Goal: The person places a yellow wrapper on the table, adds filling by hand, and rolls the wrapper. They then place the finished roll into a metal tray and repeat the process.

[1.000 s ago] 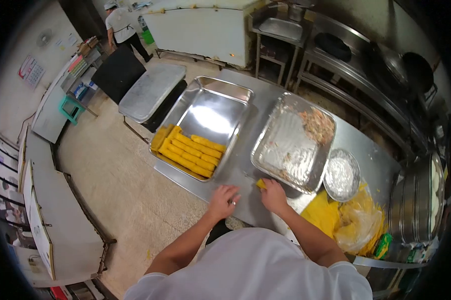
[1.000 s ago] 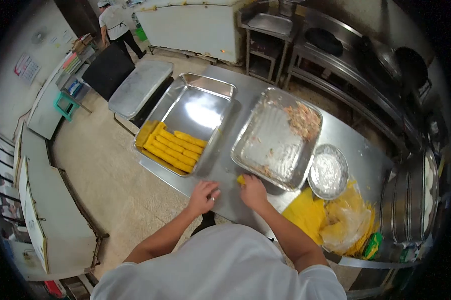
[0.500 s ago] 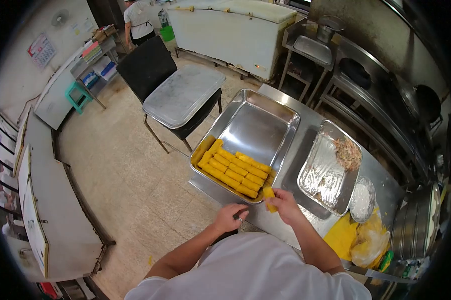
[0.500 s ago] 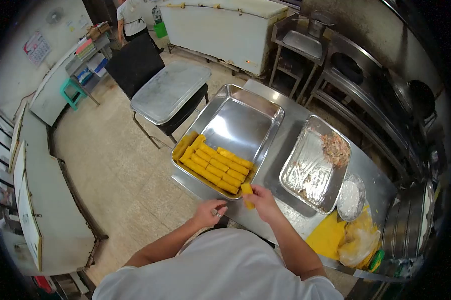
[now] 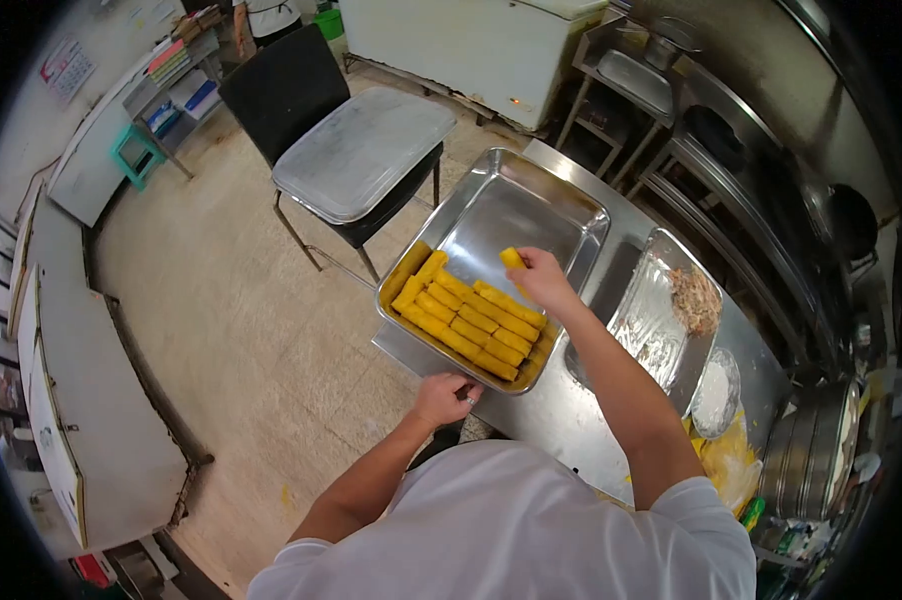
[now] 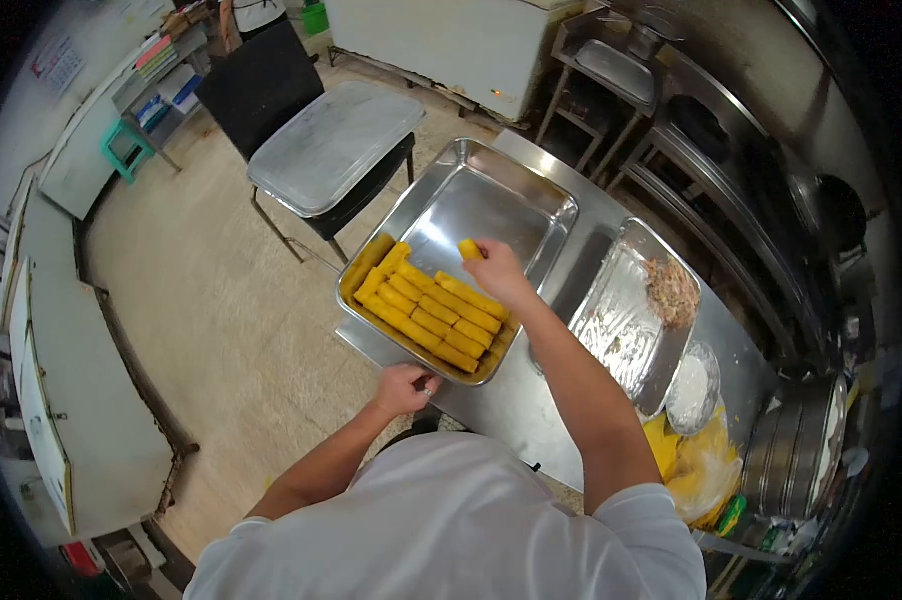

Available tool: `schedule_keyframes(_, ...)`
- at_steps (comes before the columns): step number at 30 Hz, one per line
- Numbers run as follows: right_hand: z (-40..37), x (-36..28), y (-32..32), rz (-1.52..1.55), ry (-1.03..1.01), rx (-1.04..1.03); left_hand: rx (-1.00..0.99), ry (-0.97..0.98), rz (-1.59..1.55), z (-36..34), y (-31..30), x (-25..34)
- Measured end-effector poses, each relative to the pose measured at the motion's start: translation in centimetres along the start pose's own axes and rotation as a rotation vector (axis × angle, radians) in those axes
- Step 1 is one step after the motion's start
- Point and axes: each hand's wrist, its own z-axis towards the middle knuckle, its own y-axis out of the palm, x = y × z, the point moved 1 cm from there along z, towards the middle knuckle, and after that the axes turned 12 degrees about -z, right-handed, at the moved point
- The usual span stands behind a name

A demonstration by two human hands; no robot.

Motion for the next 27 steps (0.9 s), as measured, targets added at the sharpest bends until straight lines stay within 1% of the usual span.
schedule_keyframes(2,2.4,-2.3,1.4,-0.203,-0.026,-0.045,0.015,0.010,0.000,0.2,-0.1,-0.1)
schedule_keyframes(4,4.8,-3.1,3.8,-0.305,-0.069,-0.045,0.031,0.054,-0.026,0.2,0.0,-0.2)
schedule_keyframes(5,5.6,-2.9,4.9,-0.356,-0.091,-0.046,0.024,0.038,-0.022,0.1,0.1,-0.2)
schedule_keyframes(8,7.2,-1.5,8.2,-0.519,-0.271,-0.133,0.014,0.017,-0.024,0.1,-0.1,0.1)
schedule_keyframes(11,7.9,-2.0,8.2,-0.438,-0.163,-0.194,0.023,0.046,-0.035,0.3,-0.1,-0.1)
schedule_keyframes(14,8.7,-0.9,8.5,-0.525,-0.232,-0.111,0.028,0.063,-0.019,0.1,0.1,-0.2)
schedule_keyframes(17,9.6,0.0,9.4,-0.497,-0.248,-0.198,0.030,0.084,-0.026,0.3,0.1,-0.2)
schedule_keyframes(20,9.1,-0.5,9.4,-0.416,-0.185,-0.185,0.015,0.073,-0.029,0.3,-0.1,-0.2)
schedule_keyframes(23,8.4,-1.5,8.9,-0.477,-0.178,-0.194,0.013,0.048,-0.041,0.2,0.1,-0.3)
schedule_keyframes(26,8.3,-2.1,8.6,-0.470,-0.149,-0.220,0.015,0.054,-0.064,0.3,0.0,-0.2)
schedule_keyframes(27,8.6,-1.8,8.8,-0.500,-0.199,-0.235,0.017,0.058,-0.076,0.4,0.0,-0.2)
